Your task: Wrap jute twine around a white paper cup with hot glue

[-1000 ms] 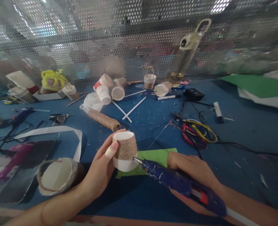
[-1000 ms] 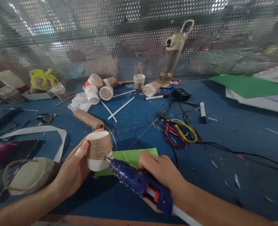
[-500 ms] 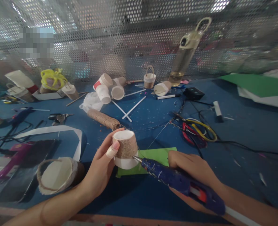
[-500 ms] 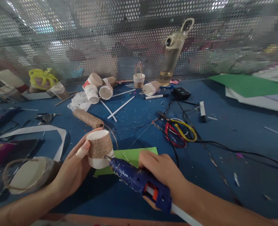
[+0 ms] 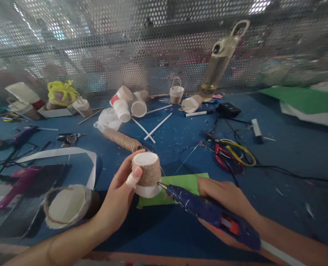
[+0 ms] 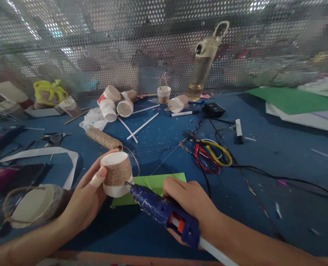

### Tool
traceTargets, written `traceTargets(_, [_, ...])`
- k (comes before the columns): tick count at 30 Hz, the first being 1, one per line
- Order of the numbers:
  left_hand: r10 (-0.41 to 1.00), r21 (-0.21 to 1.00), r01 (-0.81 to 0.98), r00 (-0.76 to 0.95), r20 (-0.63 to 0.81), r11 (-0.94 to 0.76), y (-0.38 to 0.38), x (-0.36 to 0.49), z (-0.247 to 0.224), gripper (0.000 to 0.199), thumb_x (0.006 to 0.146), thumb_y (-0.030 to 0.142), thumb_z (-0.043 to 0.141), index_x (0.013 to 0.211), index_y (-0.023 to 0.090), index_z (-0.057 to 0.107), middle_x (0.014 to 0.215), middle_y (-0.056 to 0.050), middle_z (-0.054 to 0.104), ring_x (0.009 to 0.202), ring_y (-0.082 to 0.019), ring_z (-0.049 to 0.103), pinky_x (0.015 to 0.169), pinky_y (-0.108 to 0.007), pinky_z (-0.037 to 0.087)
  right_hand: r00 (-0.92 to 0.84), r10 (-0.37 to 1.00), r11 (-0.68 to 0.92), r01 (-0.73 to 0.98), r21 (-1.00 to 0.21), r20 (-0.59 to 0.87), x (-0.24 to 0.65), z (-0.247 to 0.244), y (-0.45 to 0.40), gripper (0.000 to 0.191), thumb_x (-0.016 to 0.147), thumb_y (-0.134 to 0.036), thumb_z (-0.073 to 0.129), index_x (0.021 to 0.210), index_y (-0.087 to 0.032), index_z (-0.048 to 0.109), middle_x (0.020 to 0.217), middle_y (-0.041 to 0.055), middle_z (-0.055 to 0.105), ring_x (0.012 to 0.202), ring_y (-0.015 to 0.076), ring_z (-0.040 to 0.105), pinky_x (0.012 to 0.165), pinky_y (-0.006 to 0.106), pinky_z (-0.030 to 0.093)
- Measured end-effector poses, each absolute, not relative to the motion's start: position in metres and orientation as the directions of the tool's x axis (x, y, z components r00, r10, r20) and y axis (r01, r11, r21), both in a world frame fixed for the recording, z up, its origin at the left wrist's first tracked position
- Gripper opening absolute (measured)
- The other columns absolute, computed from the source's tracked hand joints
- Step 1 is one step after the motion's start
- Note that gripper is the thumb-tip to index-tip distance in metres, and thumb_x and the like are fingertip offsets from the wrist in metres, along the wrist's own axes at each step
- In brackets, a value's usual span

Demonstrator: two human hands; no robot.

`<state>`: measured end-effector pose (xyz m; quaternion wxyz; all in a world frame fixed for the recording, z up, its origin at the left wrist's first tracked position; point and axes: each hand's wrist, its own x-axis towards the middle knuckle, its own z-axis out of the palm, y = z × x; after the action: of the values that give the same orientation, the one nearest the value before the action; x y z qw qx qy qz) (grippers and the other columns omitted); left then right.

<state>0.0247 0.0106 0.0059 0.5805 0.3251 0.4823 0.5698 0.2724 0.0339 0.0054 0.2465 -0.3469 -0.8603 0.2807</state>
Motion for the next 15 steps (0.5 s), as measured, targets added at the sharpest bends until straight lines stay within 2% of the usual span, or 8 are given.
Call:
traceTargets(6, [0.985, 0.942, -0.314, -0.081, -0.151, 0.119, 0.0107, 0.0239, 0.0019, 0.035, 0.091, 0.041, 0.063, 0.126, 0.037, 0.063, 0.141, 0.001, 0.059, 0.134, -0.025, 0.047, 0.11, -0.037, 0.034, -0.663, 0.708, 0.645, 0.466, -0.606, 0.243, 0.2727, 0.0048, 0.033, 0.033, 0.061, -0.011, 0.055, 0.079, -0.026, 0.031, 0.068, -0.0071, 0.046, 0.052, 0.0108, 0.039, 0.052, 0.025, 0.023])
traceTargets(15, [0.979, 0.87, -0.468, -0.048, -0.199, 0.154, 0.011, 0.0231, 0.0012, 0.044, 0.092, 0.042, 0.059, 0.136, 0.033, 0.059, 0.141, -0.003, 0.06, 0.135, -0.031, 0.046, 0.108, -0.042, 0.04, -0.624, 0.751, 0.6, 0.508, -0.618, 0.216, 0.2725, 0.006, 0.0334, 0.029, 0.065, -0.015, 0.055, 0.077, -0.026, 0.031, 0.065, -0.0067, 0.043, 0.052, 0.0113, 0.038, 0.053, 0.025, 0.024])
